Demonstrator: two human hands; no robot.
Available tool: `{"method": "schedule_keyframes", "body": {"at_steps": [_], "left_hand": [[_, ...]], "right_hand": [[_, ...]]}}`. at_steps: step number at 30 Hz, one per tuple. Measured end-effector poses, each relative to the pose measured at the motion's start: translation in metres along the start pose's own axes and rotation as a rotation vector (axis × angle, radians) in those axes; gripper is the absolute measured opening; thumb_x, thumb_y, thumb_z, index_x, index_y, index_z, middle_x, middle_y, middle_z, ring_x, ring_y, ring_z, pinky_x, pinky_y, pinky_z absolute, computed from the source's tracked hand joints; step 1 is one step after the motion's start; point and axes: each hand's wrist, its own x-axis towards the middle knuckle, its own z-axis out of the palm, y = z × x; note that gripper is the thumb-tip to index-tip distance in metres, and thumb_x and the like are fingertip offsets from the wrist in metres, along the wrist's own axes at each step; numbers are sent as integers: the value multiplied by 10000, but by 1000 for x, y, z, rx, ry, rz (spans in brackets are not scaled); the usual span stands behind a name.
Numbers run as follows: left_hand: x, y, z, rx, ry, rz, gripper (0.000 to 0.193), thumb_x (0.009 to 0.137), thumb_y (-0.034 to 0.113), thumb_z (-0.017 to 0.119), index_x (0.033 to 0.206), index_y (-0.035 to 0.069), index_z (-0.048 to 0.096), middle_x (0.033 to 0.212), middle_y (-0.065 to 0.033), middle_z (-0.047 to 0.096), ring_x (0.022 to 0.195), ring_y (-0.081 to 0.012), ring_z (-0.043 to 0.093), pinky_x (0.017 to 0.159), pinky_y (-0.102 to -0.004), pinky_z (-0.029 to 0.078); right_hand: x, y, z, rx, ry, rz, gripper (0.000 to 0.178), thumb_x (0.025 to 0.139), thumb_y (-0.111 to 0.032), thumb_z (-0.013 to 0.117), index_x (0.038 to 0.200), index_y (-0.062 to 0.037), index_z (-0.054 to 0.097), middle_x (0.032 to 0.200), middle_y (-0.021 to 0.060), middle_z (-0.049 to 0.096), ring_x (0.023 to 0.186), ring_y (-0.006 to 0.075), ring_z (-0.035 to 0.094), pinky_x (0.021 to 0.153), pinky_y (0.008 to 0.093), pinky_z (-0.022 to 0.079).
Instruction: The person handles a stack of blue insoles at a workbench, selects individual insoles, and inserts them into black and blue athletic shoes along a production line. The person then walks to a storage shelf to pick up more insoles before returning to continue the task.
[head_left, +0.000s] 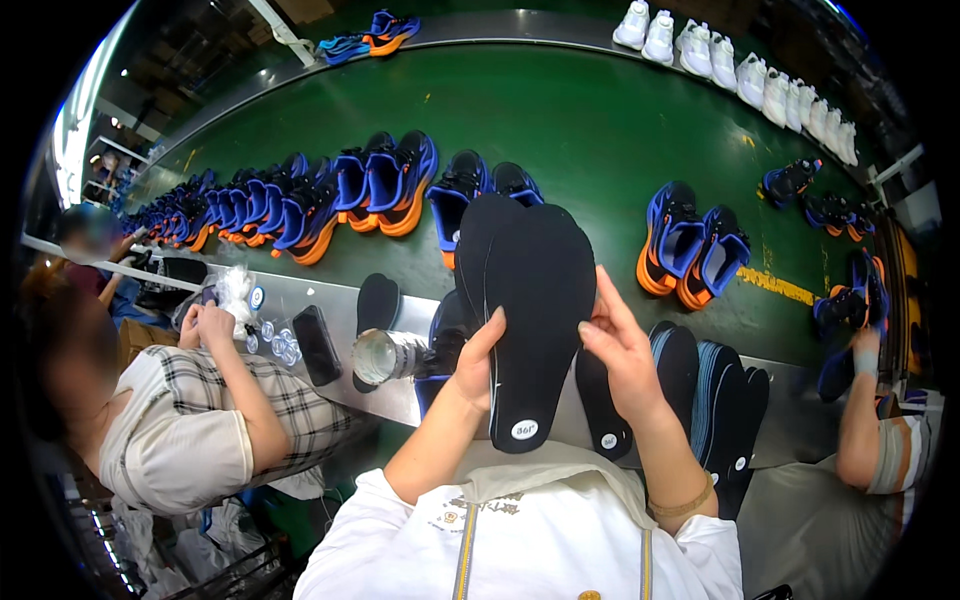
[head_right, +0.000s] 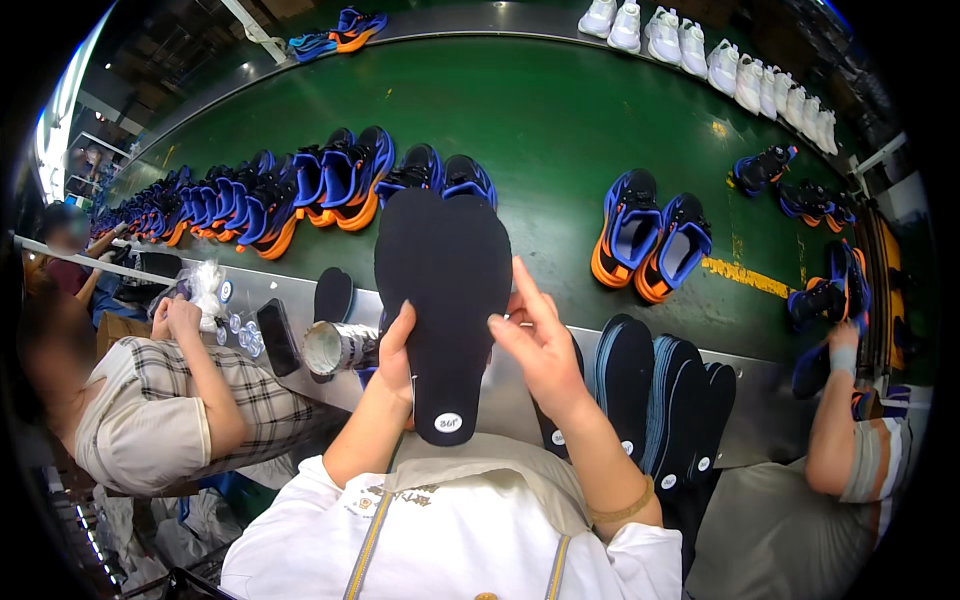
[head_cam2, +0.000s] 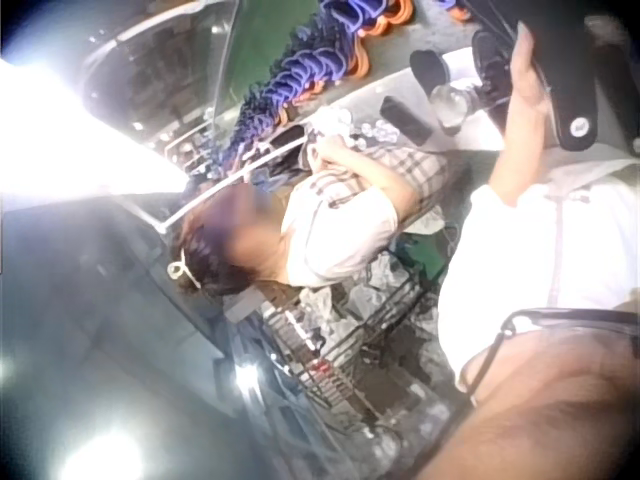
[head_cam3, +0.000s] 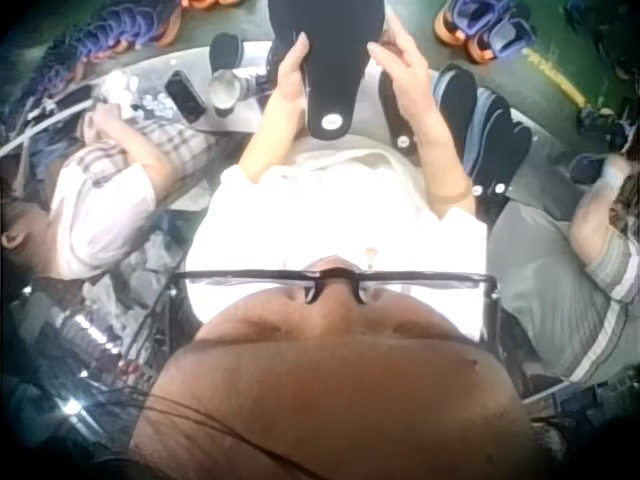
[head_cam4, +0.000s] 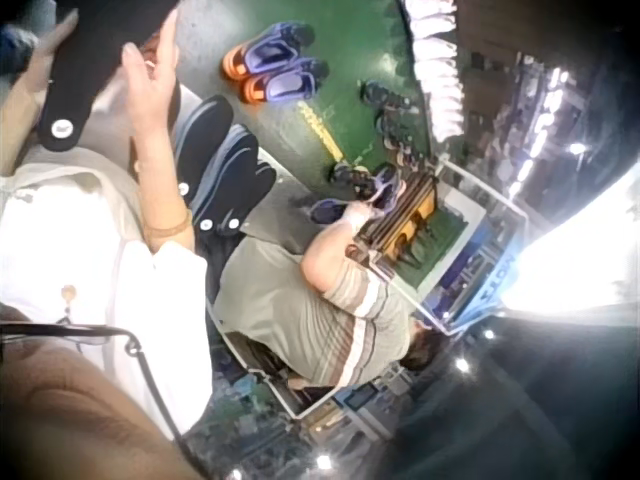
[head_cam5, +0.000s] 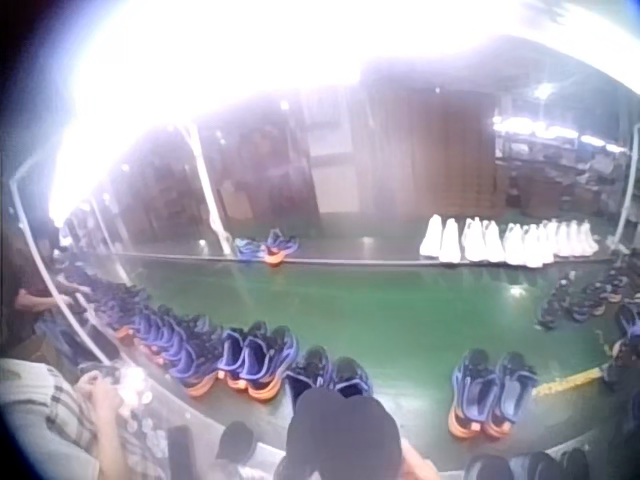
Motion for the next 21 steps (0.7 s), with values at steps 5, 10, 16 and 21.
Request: {"method": "schedule_keyframes", "body": {"at_steps": [5,10,16,21], "left_hand": [[-1,-8,-4,92,155,-65,441,912,329,435,1208,4,462,1128,-130,565,991,-205,579,854,-325,472],[6,-22,6,-9,238,37,482,907,377,429,1219,11,454,1153,-140,547,998,-226,574,868,-324,463],[-5,-4,-29,-21,-94,166,876,745,741,371,1238,18,410,1066,-227,528,877,-309,580,735,-401,493],[-15,1,-25,-56,-235,130,863,706,772,384,1207,74,460,990,-241,538,785,-327,577,655,-387,477]], "right_hand": [[-3,-9,-7,137,-2,20,612,832,-33,551,1376,-44,269,1035,44,502,912,90,479,818,239,395],[-4,4,-22,109,47,-146,606,837,33,538,1369,-25,254,1015,67,554,905,99,535,790,220,423],[-12,16,-50,36,242,-241,602,847,7,533,1373,-68,251,1078,70,544,889,78,551,647,166,447],[-20,30,-46,91,244,-131,593,844,-8,543,1358,-84,256,1043,60,544,832,68,555,605,165,441]]}}
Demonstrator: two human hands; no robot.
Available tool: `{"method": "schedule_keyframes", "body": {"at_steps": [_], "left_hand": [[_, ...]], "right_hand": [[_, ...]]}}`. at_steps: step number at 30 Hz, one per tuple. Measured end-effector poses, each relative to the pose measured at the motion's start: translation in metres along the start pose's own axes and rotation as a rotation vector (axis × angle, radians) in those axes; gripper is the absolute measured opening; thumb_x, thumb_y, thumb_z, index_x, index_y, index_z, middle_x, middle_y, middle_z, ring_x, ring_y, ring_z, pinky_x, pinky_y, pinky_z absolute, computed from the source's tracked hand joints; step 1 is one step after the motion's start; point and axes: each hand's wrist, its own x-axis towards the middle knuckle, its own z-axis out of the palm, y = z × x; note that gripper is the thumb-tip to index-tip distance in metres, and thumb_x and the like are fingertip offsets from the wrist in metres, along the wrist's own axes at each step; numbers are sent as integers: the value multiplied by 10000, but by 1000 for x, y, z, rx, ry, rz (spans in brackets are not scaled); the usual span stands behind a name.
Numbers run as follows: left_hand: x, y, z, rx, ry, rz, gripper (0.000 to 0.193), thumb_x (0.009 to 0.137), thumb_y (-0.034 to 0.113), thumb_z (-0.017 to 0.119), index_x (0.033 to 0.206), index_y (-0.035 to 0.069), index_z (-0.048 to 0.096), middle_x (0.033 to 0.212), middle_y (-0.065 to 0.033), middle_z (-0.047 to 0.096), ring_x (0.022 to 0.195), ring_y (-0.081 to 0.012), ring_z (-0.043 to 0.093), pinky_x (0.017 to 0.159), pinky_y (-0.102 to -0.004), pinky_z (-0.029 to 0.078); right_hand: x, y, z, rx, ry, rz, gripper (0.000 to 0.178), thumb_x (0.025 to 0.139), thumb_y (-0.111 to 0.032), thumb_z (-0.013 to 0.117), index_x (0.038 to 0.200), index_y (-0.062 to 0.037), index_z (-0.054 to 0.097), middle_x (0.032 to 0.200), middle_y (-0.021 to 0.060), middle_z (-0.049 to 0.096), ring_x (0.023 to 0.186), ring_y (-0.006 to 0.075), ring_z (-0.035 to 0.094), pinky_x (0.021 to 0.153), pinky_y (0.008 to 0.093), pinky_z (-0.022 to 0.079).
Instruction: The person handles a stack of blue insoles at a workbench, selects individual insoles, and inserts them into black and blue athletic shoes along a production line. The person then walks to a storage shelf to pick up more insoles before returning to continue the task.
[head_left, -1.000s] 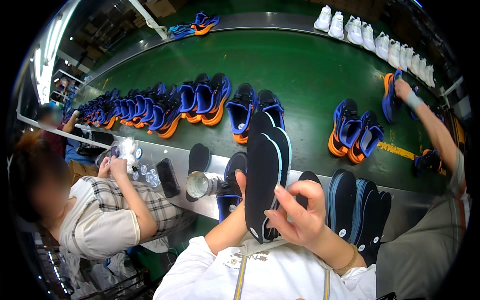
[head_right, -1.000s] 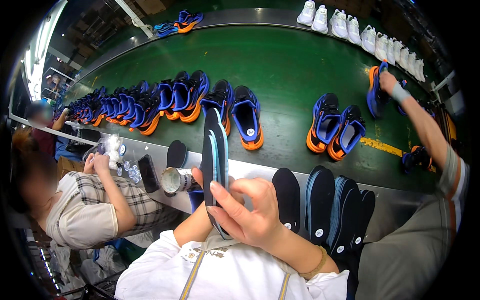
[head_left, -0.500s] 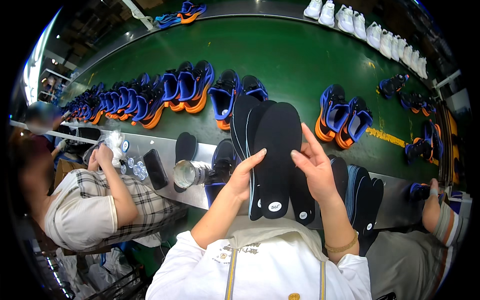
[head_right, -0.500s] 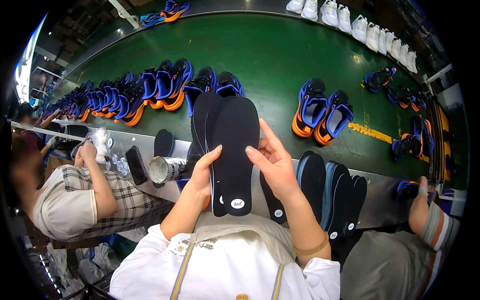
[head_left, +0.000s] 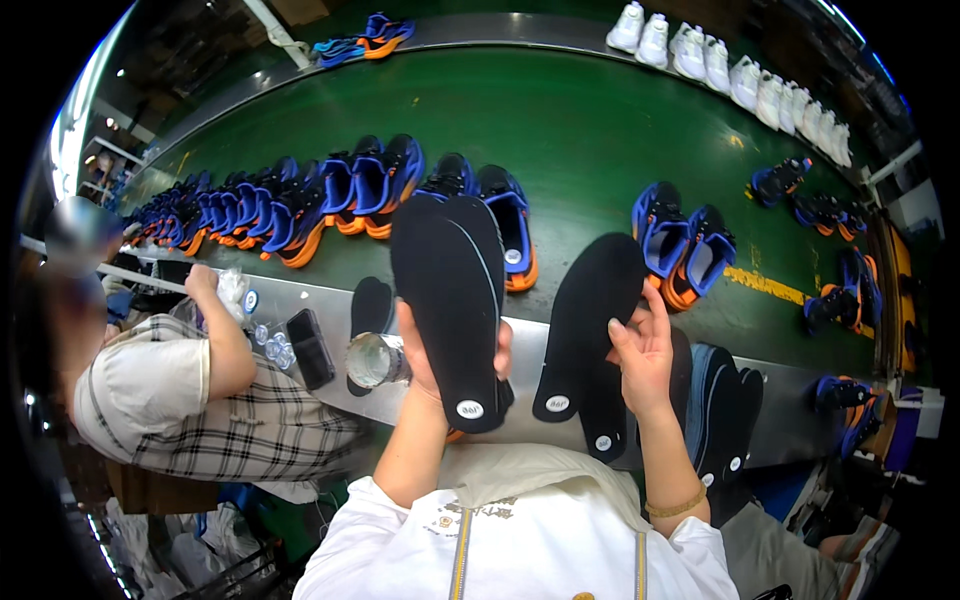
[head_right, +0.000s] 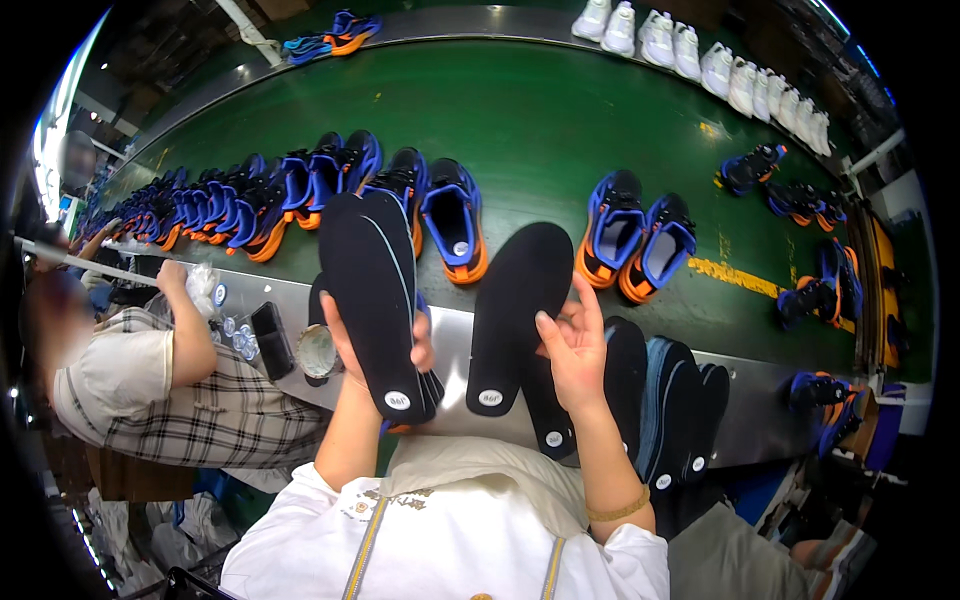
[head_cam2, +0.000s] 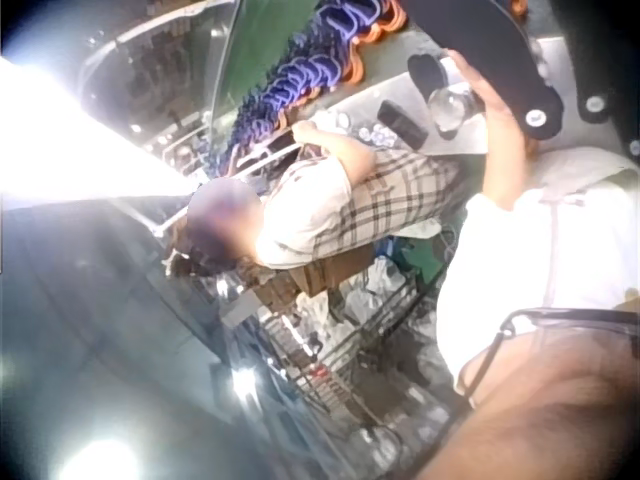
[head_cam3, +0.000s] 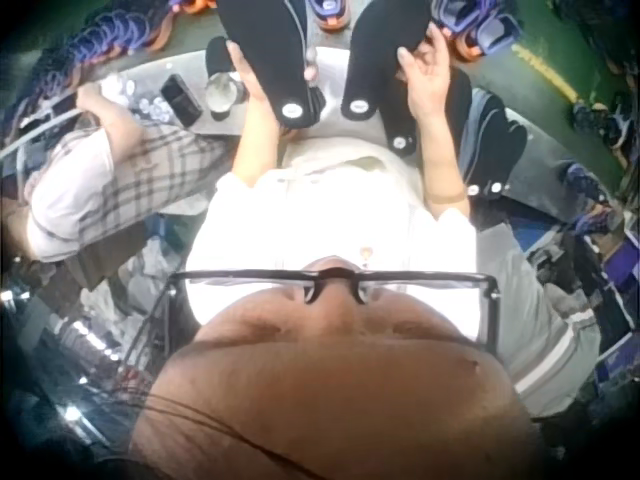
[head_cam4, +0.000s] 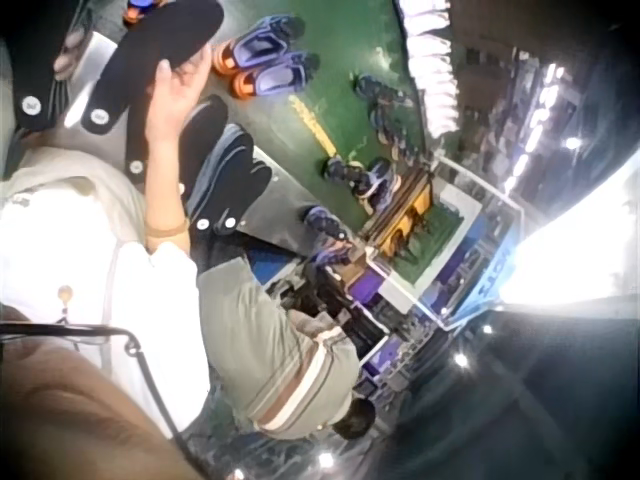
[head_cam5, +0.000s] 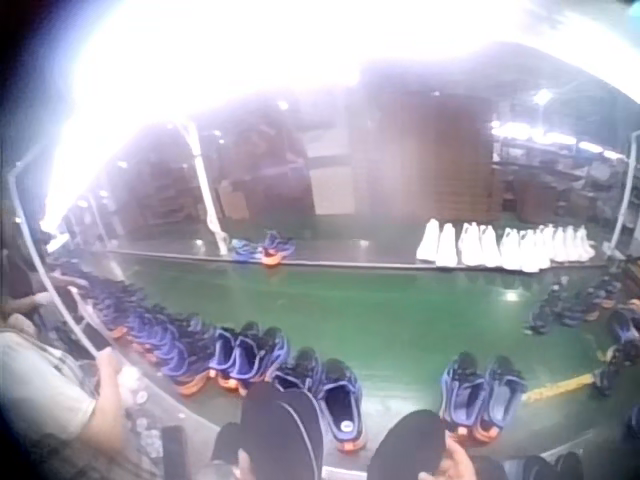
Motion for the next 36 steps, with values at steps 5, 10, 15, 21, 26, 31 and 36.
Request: {"method": "schedule_keyframes", "body": {"at_steps": [5,10,15,21,26,31,36], "left_hand": [[4,-18,16,-133,-255,-75,890,710,786,336,1233,74,435,879,-253,537,621,-317,533,537,-373,413],[0,-28,5,-130,-414,-143,868,722,750,385,1274,80,394,958,-259,554,659,-333,557,577,-400,449],[-14,-43,-8,-334,141,16,746,804,646,392,1346,135,339,1195,-142,516,767,-312,574,611,-424,462],[23,-50,30,-175,-525,-130,901,717,777,318,1320,108,347,796,-213,591,480,-334,531,411,-392,397],[19,-60,35,-179,-304,-42,913,710,773,360,1291,69,365,945,-245,556,662,-355,570,513,-413,456],[17,-75,23,3,-202,-153,953,698,732,453,1243,-45,368,995,-248,543,786,-341,586,692,-379,487],[8,-95,10,-47,-206,-395,768,731,506,565,1233,-42,372,937,-279,532,750,-297,584,648,-346,478]], "right_hand": [[-19,80,-16,-69,-60,202,568,823,-2,555,1317,-86,287,1003,67,537,796,77,560,626,186,461],[-45,173,-38,-816,-358,136,478,763,15,585,1212,-24,424,950,111,552,846,192,580,727,287,483],[-39,141,-27,-1176,-491,2,345,768,-77,602,1096,-10,523,914,169,564,836,288,567,746,335,470],[-14,19,7,-689,-328,-236,165,783,-96,624,930,-25,603,903,117,568,700,222,564,639,295,454],[-23,-84,24,-405,-382,-538,293,680,-50,717,932,-9,574,900,103,551,782,189,545,710,298,437],[-40,-90,19,-224,-313,-282,191,794,-29,636,956,-7,538,875,89,553,707,117,537,637,218,432],[-31,-77,-5,-197,32,-443,179,887,-4,491,1035,8,392,798,52,521,640,56,491,570,173,396]]}}
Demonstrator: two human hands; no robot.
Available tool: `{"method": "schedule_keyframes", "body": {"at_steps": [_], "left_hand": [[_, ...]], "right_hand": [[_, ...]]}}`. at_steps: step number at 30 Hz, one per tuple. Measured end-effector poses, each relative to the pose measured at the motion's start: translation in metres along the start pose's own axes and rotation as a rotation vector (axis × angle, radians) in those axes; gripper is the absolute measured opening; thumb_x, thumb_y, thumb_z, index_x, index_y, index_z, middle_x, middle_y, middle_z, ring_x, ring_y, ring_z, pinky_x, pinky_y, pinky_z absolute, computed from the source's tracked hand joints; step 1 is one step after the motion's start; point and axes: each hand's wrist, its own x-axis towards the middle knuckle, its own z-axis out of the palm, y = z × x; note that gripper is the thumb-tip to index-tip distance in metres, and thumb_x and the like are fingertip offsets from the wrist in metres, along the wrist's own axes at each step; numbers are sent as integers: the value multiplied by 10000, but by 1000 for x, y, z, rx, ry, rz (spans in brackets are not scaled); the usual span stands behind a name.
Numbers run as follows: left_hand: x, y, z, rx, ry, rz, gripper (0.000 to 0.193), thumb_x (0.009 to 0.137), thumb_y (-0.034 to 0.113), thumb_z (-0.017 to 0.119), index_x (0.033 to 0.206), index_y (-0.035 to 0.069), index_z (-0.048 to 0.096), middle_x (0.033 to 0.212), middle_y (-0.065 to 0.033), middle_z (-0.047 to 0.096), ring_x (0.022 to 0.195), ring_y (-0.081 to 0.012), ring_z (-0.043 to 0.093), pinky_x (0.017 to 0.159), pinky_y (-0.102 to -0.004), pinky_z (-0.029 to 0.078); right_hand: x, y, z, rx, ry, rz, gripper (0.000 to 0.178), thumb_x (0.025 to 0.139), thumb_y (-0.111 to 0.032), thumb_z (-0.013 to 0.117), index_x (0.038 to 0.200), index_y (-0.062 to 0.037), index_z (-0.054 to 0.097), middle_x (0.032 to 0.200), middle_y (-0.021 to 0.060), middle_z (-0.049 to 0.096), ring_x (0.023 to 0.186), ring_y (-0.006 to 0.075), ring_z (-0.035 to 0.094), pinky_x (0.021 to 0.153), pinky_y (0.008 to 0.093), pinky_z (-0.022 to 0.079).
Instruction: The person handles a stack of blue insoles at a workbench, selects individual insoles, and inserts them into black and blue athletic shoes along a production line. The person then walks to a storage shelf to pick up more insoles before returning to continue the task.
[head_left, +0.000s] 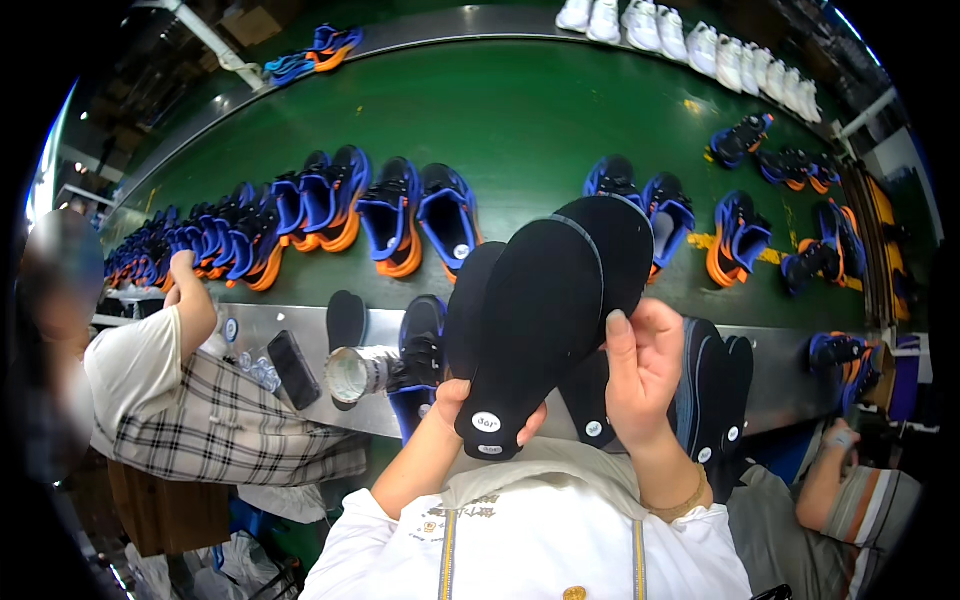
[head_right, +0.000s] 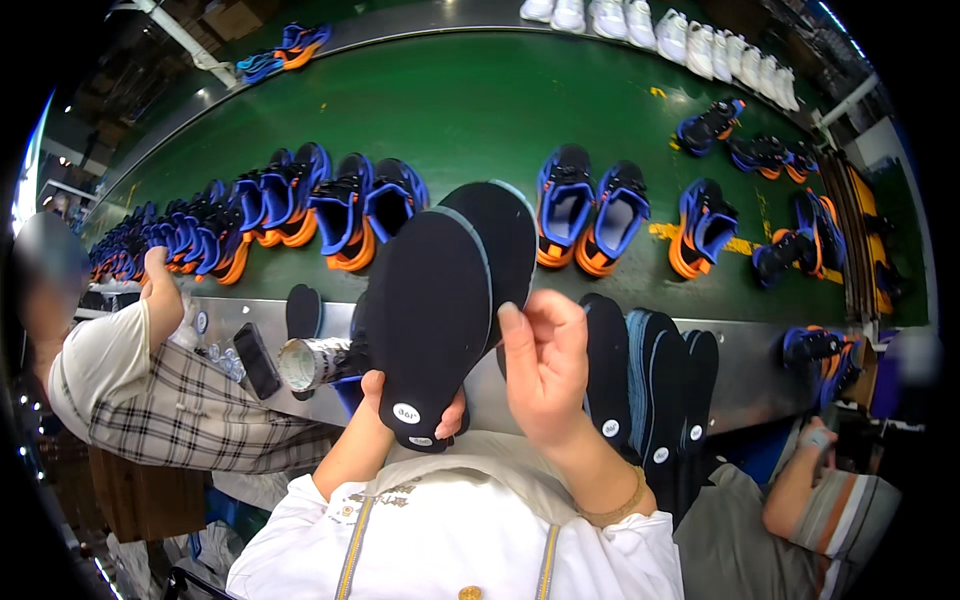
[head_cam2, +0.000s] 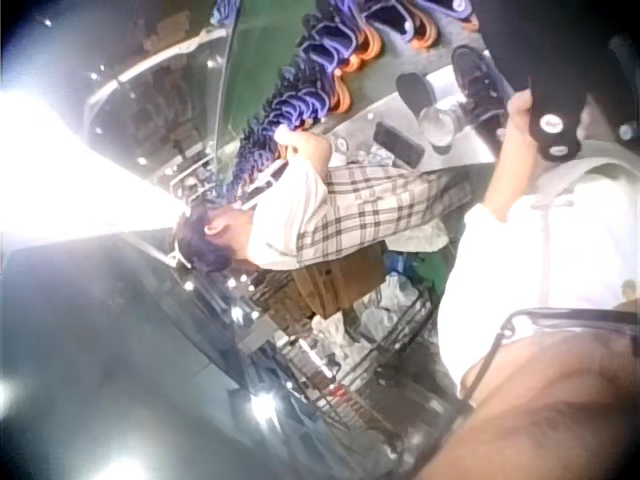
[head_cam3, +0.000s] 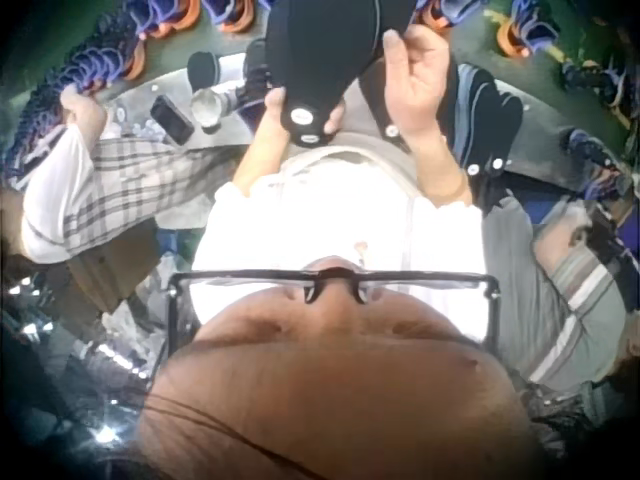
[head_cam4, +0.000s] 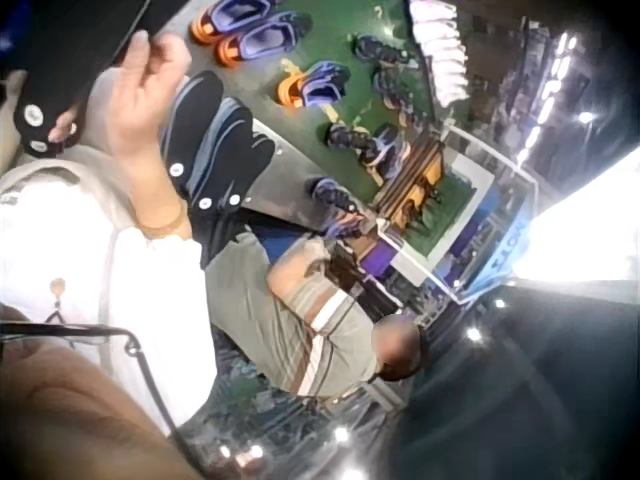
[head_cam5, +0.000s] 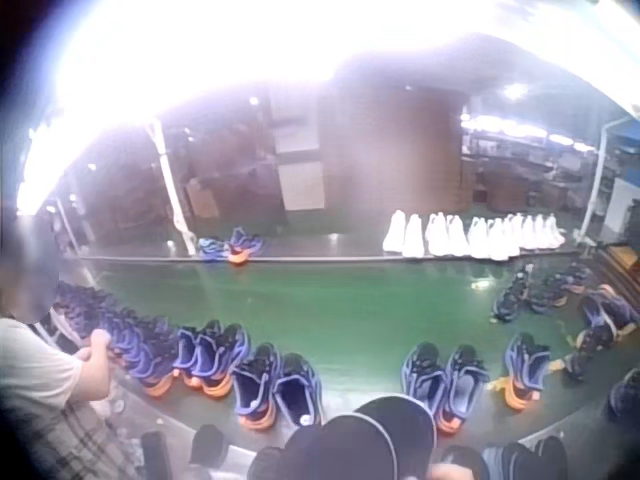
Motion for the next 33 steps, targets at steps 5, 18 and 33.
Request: {"method": "schedule_keyframes", "body": {"at_steps": [5,18,33], "left_hand": [[15,-4,10,-27,150,-111,631,687,275,568,1205,-28,373,861,-216,513,697,-252,525,614,-321,439],[57,-34,19,390,385,-244,502,644,36,521,1132,-78,493,1022,-186,594,947,-271,591,851,-354,474],[57,-62,-44,-278,170,-77,729,734,287,670,1317,13,328,1267,-178,450,1161,-311,463,971,-452,381]], "right_hand": [[3,7,-27,-120,25,-75,174,890,-6,489,1038,3,399,774,36,530,620,38,466,554,164,375],[11,-5,-100,-129,214,-25,168,877,-25,524,1017,4,436,771,45,565,631,56,527,553,194,452],[32,-42,-88,-307,-31,277,132,802,-10,593,913,-9,521,706,-8,560,586,12,517,497,163,404]]}}
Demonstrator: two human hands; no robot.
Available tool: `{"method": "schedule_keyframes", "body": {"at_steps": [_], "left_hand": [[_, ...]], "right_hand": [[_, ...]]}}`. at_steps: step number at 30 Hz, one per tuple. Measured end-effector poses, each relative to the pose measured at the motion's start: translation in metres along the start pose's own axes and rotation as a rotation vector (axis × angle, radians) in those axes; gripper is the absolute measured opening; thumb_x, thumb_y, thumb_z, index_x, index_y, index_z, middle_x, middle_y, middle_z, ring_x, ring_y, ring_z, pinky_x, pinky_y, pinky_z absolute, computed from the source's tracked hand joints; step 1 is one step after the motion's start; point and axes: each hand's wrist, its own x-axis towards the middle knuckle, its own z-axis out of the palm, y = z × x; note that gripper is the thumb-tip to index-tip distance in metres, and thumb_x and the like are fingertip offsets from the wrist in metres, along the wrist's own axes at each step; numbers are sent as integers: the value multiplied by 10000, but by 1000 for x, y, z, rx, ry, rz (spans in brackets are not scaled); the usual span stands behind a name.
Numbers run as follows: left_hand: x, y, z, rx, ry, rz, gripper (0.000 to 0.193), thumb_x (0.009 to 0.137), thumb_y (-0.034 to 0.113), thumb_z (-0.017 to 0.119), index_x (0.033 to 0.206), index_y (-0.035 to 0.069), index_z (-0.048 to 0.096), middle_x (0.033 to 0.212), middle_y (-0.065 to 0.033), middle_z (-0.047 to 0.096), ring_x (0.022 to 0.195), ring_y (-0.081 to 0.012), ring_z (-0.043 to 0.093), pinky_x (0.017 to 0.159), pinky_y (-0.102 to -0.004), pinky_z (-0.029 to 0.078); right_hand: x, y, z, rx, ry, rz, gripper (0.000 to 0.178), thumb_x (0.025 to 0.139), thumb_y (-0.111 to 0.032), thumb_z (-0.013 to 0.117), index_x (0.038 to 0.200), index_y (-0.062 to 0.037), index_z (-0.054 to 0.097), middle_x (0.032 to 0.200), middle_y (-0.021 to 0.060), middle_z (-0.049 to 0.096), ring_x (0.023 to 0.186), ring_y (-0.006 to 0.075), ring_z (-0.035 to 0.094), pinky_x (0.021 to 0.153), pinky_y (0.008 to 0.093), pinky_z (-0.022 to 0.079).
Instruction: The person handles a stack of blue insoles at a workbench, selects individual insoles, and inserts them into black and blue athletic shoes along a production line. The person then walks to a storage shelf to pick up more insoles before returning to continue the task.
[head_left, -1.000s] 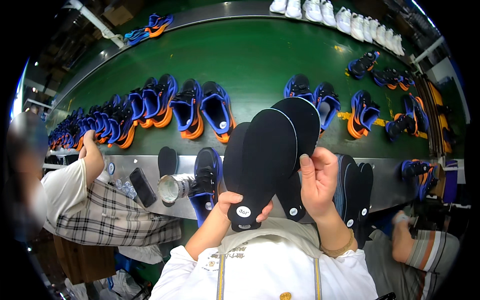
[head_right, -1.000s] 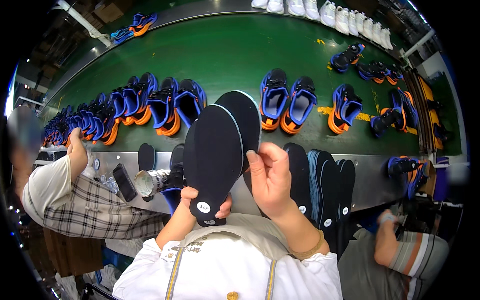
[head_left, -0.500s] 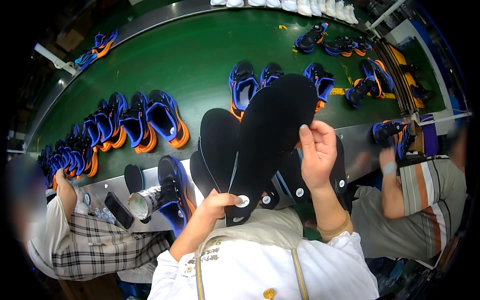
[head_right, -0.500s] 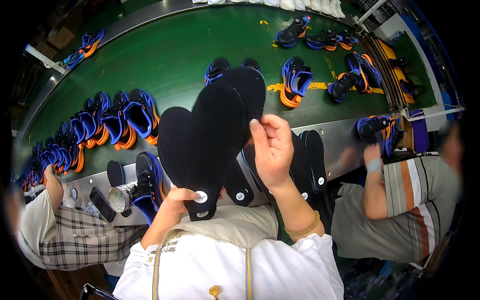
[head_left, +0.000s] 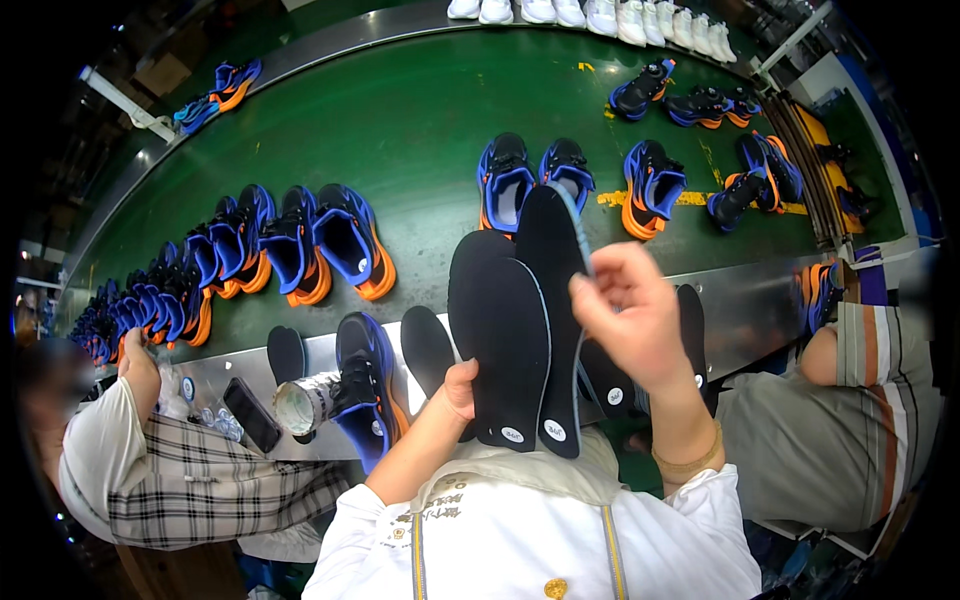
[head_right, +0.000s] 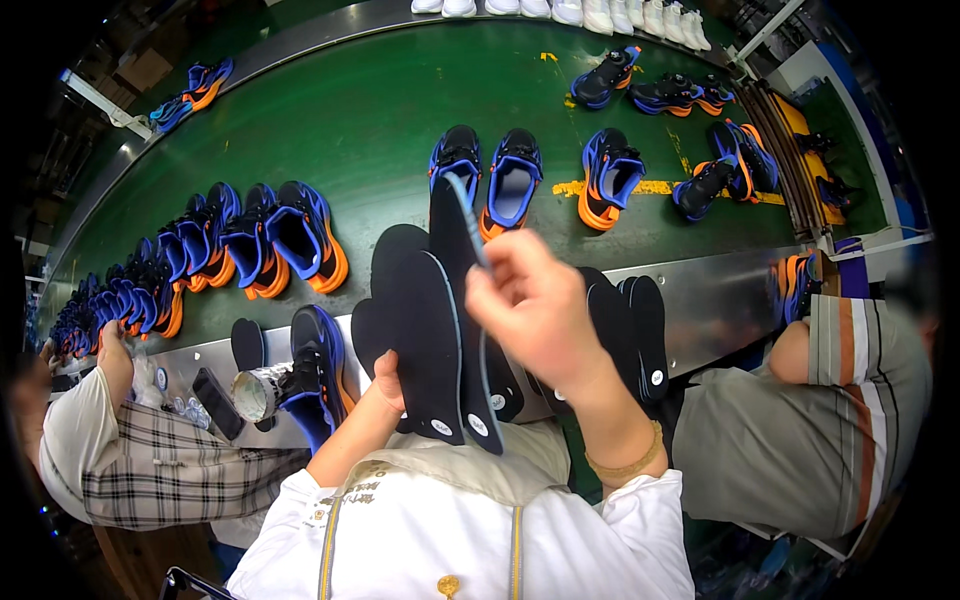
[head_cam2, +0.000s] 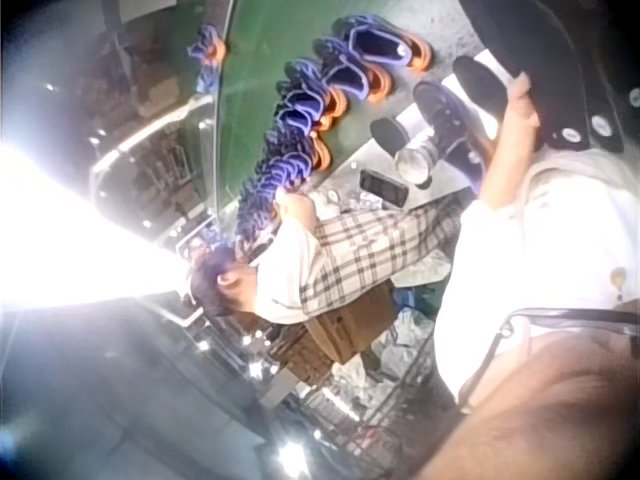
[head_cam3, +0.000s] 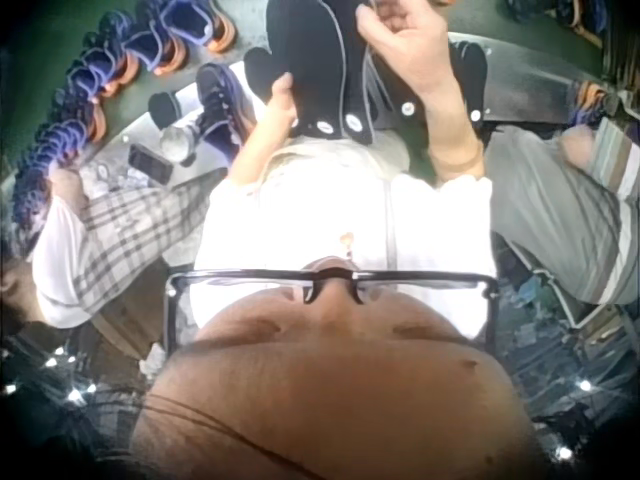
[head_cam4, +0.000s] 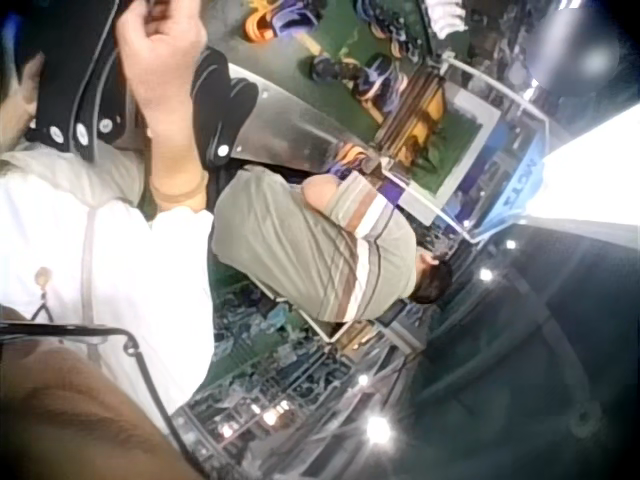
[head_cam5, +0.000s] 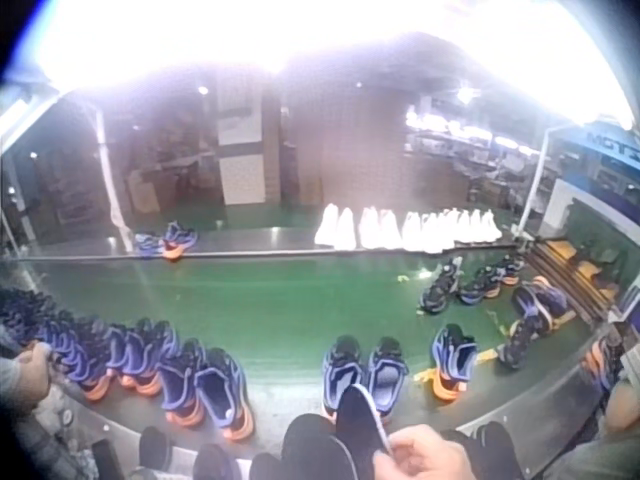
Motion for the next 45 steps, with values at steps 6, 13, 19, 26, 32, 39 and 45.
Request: {"method": "schedule_keyframes", "body": {"at_steps": [6,13,19,26,32,39,45], "left_hand": [[-5,15,23,112,29,-73,650,697,162,583,1270,-35,348,1204,-289,441,1095,-426,476,905,-504,414],[-32,31,11,195,190,121,520,732,370,538,1154,74,466,925,-184,509,780,-290,539,726,-419,439],[-34,28,11,178,262,178,615,783,562,468,1119,47,471,929,-144,472,749,-258,513,655,-381,426],[-29,16,4,203,314,185,619,789,565,456,1130,49,470,944,-148,481,745,-254,506,660,-366,419],[-34,10,16,246,243,194,761,767,672,403,1225,65,430,1013,-179,522,762,-250,542,656,-340,446],[-10,3,73,612,179,153,662,775,521,495,1164,-15,462,1053,-116,526,848,-162,504,753,-277,394],[-14,-2,97,849,281,282,639,686,363,702,1132,18,403,895,-34,443,784,-99,436,667,-221,362]], "right_hand": [[24,52,-81,255,219,76,202,839,-99,607,1007,-7,542,726,9,580,578,57,543,510,190,438],[0,128,-116,212,201,384,202,844,-123,600,1004,-4,568,698,8,588,552,66,532,512,198,427],[-17,167,-130,-87,67,467,298,858,-128,579,1118,15,553,770,4,577,617,70,521,571,199,430],[-43,158,-126,-497,179,238,306,883,-110,507,1169,-2,518,932,84,601,756,137,578,714,247,466],[-88,131,-87,-904,77,307,397,797,-240,604,1110,-13,513,991,184,574,912,321,568,773,363,461],[-113,139,-59,-1196,95,386,626,688,-338,694,1154,-11,434,1168,173,455,1042,359,483,851,421,411],[-114,154,-57,-1224,186,270,538,660,-276,729,1060,-34,463,1101,159,465,1013,338,477,846,404,389]]}}
